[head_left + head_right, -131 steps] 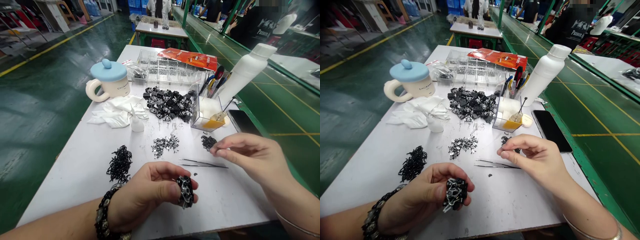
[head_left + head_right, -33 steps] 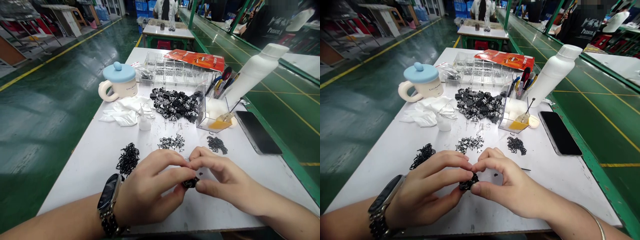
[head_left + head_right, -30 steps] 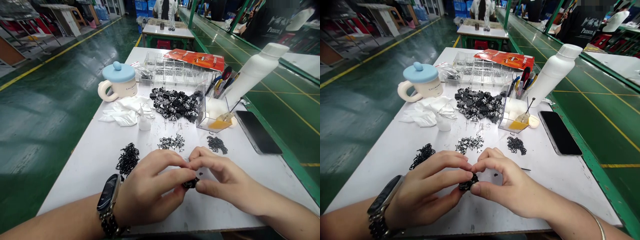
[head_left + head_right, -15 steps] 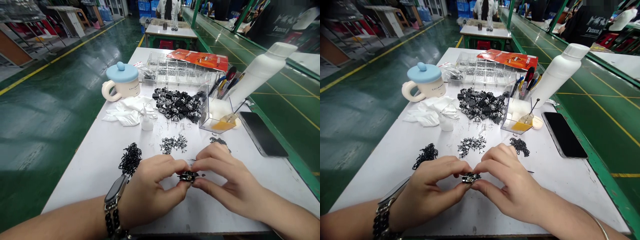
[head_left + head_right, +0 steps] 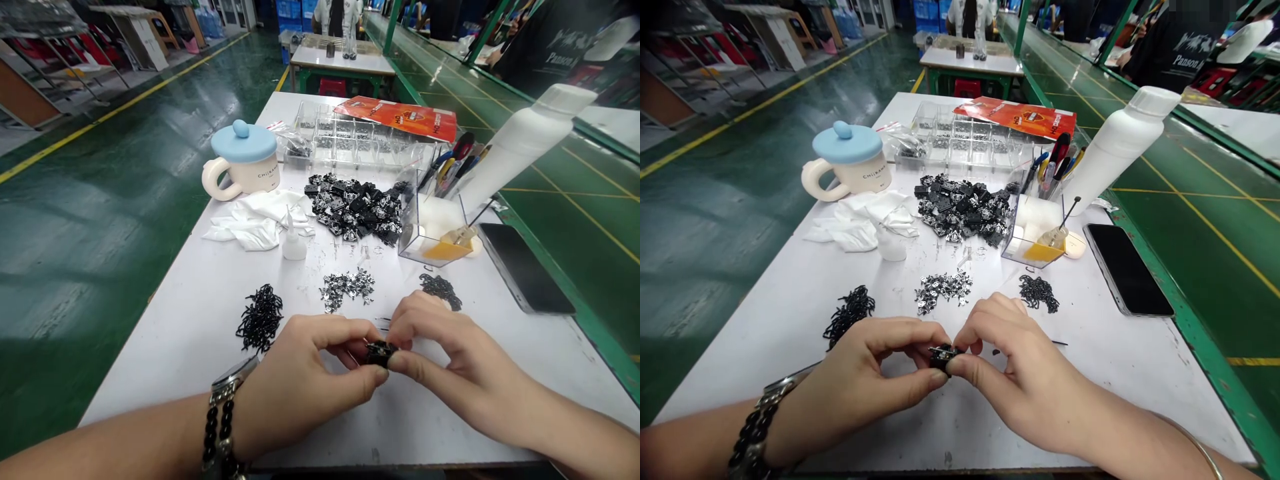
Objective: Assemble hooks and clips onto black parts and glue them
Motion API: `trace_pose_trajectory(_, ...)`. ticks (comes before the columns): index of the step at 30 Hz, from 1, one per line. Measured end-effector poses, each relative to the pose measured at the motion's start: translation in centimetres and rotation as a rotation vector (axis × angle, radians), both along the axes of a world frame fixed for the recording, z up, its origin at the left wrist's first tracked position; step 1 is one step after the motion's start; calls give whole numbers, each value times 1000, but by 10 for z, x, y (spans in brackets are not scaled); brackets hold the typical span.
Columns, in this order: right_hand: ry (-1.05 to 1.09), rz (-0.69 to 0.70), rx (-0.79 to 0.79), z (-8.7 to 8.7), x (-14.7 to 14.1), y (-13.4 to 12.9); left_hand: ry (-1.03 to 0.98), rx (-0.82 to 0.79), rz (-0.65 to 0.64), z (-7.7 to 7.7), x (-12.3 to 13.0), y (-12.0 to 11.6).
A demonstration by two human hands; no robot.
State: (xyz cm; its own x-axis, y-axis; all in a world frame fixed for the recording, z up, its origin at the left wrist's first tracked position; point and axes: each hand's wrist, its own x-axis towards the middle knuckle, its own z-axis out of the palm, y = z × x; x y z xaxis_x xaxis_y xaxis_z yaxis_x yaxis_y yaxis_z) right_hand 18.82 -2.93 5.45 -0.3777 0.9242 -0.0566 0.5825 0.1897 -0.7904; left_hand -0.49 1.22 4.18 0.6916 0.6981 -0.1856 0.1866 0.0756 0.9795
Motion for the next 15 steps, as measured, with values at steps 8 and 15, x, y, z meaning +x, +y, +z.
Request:
trace_pose_trajectory(8, 14, -61, -161, 2, -5, 7, -25, -295, 63, -9, 2, 0)
trace_pose_trajectory(15, 64, -31, -302, 4, 3, 28, -40, -555, 110, -8, 1, 5)
